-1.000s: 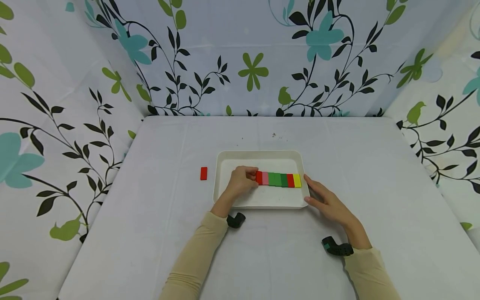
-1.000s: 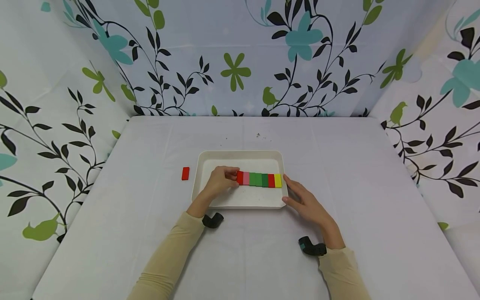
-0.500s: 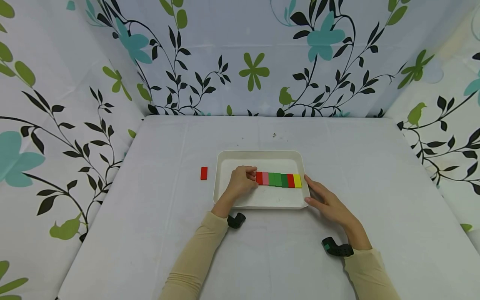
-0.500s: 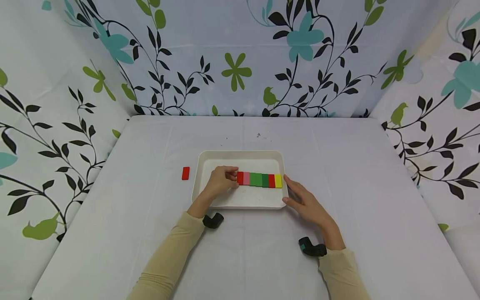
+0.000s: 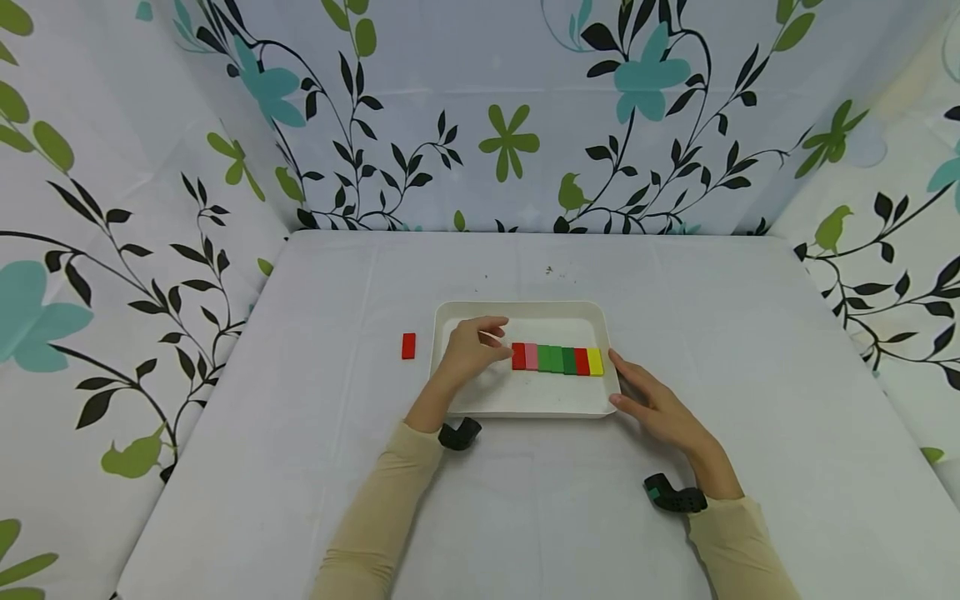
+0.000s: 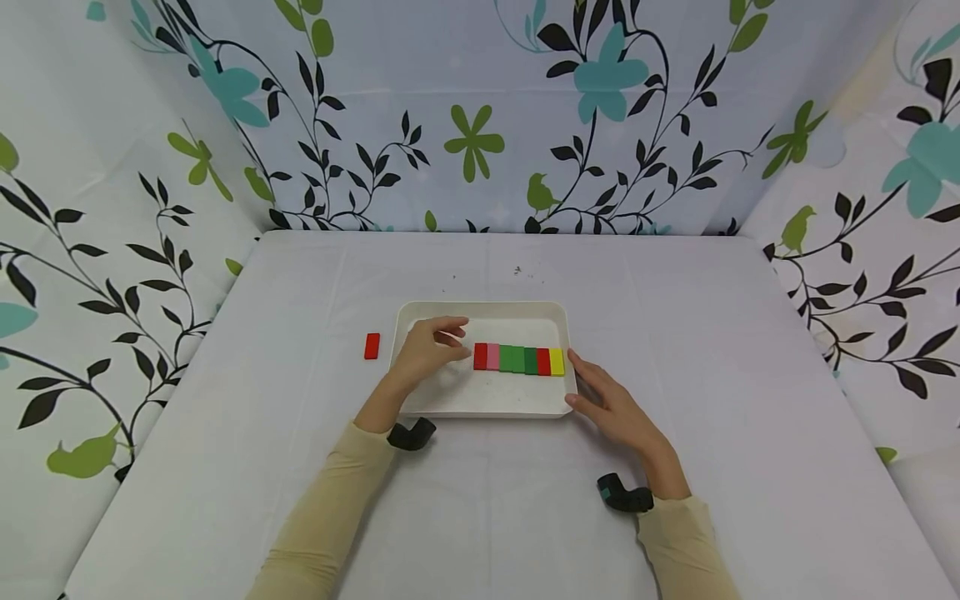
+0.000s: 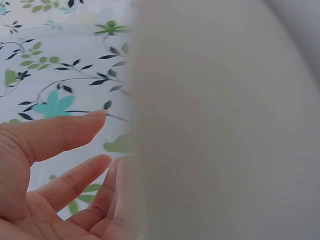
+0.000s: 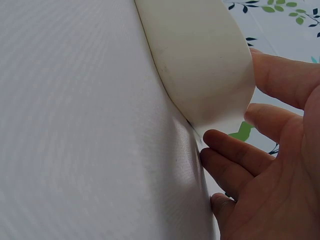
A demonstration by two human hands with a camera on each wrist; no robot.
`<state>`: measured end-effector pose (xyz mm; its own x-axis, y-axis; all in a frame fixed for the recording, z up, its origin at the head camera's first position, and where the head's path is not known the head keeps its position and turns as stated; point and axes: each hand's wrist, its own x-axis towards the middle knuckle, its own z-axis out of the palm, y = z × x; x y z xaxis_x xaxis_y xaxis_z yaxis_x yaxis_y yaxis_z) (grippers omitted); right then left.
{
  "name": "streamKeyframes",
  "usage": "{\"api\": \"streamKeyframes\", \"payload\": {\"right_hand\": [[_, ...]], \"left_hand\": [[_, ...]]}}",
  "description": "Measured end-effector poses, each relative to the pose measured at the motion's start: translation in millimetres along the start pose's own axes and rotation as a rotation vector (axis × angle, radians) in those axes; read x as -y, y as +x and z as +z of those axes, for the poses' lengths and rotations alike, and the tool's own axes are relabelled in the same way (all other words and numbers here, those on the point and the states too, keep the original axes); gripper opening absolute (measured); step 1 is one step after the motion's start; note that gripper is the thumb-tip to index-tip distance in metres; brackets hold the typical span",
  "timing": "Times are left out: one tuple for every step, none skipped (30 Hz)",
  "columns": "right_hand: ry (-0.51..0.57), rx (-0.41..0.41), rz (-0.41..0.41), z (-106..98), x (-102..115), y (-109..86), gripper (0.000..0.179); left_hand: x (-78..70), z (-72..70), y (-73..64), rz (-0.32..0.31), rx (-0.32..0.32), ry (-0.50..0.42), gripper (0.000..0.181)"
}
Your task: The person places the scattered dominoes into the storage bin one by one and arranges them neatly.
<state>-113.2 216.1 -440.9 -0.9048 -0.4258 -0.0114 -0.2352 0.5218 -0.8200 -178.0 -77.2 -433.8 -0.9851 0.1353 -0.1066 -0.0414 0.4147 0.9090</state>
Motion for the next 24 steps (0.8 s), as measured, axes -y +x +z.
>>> {"api": "streamKeyframes", "payload": {"right_hand": [[0.0,-0.001,-0.002,0,0,0.0,0.062],[0.002,-0.001,-0.004,0,0,-0.1,0.062],[0.005,-0.001,-0.007,0,0,-0.1,0.062],[0.006,-0.001,-0.008,0,-1,-0.1,0.062],[0.009,0.0,-0.009,0,-1,-0.1,0.062],[0.01,0.0,-0.011,0,-1,-0.1,0.062],[0.009,0.001,-0.012,0,-1,-0.1,0.062],[0.01,0.002,-0.012,0,-1,-0.1,0.062],[0.008,0.003,-0.01,0,-1,-0.1,0.062],[0.006,0.003,-0.007,0,-1,-0.1,0.063],[0.004,0.003,-0.004,0,-1,0.0,0.063],[0.002,0.002,-0.003,0,-1,-0.1,0.063],[0.0,0.002,-0.001,0,-1,-0.1,0.063],[0.0,0.001,-0.002,0,-1,-0.1,0.063],[-0.001,0.0,-0.004,0,-1,0.0,0.062],[0.001,0.0,-0.007,0,-2,0.0,0.063],[0.005,-0.001,-0.013,0,-3,0.1,0.062],[0.01,-0.001,-0.017,0,-4,0.2,0.063],[0.012,-0.003,-0.02,0,-5,0.5,0.063],[0.013,-0.004,-0.023,0,-7,0.8,0.063],[0.01,-0.005,-0.027,1,-10,1.3,0.063],[0.003,-0.004,-0.027,2,-12,1.7,0.063],[0.0,-0.006,-0.026,2,-14,1.9,0.064],[-0.002,-0.006,-0.026,2,-14,1.9,0.064]], "left_hand": [[-2.4,-5.3,-1.4,0.013,-0.005,0.004,0.048],[-5.0,-11.5,-3.3,0.032,-0.009,0.0,0.049],[-7.1,-18.1,-5.3,0.052,-0.014,-0.005,0.049],[-9.2,-25.2,-7.6,0.069,-0.021,-0.011,0.05],[-10.7,-32.9,-10.3,0.083,-0.03,-0.016,0.05],[-12.0,-41.0,-13.3,0.096,-0.044,-0.024,0.05],[-12.7,-49.4,-16.2,0.108,-0.062,-0.03,0.05],[-12.4,-57.9,-18.9,0.118,-0.085,-0.036,0.049],[-10.9,-66.0,-21.2,0.123,-0.111,-0.039,0.049],[-9.1,-74.3,-23.5,0.122,-0.138,-0.041,0.047],[-6.4,-82.3,-25.5,0.119,-0.165,-0.042,0.046],[-3.2,-89.9,-27.1,0.115,-0.191,-0.047,0.045],[0.4,-96.8,-28.4,0.108,-0.212,-0.051,0.044],[5.0,-103.2,-29.2,0.096,-0.23,-0.059,0.044],[9.9,-109.1,-29.9,0.084,-0.242,-0.065,0.044],[14.7,-114.4,-30.8,0.07,-0.252,-0.071,0.044],[19.8,-119.2,-31.2,0.059,-0.258,-0.081,0.045],[25.1,-123.2,-31.4,0.048,-0.26,-0.087,0.047],[30.4,-126.9,-31.3,0.037,-0.259,-0.095,0.048],[35.9,-130.1,-31.0,0.027,-0.256,-0.102,0.05],[40.9,-132.8,-30.9,0.02,-0.251,-0.106,0.052],[46.2,-134.6,-30.3,0.015,-0.244,-0.117,0.054],[51.5,-136.1,-29.6,0.009,-0.234,-0.128,0.056],[56.4,-137.0,-28.7,0.007,-0.225,-0.14,0.058]]}}
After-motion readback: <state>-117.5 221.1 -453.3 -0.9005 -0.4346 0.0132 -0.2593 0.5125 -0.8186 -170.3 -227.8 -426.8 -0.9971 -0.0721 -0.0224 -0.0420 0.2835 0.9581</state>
